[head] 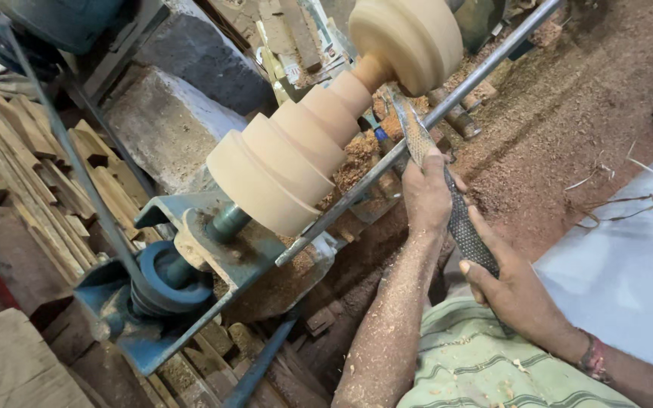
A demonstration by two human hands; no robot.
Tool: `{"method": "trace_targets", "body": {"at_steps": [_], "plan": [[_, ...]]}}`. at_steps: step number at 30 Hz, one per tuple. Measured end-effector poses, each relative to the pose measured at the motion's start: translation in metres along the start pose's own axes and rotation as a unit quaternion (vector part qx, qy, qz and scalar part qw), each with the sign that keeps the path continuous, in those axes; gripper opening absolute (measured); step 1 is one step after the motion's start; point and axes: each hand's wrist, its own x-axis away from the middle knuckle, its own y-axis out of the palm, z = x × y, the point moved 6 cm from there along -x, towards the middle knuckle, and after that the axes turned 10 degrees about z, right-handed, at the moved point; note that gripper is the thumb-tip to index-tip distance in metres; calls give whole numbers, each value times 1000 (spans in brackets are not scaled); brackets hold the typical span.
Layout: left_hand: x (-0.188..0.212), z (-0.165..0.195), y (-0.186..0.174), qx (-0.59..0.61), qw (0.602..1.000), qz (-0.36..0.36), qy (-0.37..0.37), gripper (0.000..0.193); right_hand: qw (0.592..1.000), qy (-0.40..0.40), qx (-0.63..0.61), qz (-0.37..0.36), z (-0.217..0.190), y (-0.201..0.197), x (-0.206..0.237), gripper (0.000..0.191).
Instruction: The person shapes a spinning wooden workpiece on a lathe, holding a chisel against the rotating wood to cut its profile, then uses a rasp to file and smooth the turned surface, alternating between the two tools as shavings accumulate.
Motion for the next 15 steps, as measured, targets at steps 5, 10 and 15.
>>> {"method": "trace_targets", "body": {"at_steps": [5,10,15], "plan": [[-5,-2,-2,-9,1000,3,25,34,999,28,14,11,-8,3,4,89],[-9,-2,-7,-20,999,0,25,33,999,37,-8,14,-18,9,10,88],[-10,9,-9,-61,997,-16,47,33,995,78,-49,33,-30,15,17,85]]}}
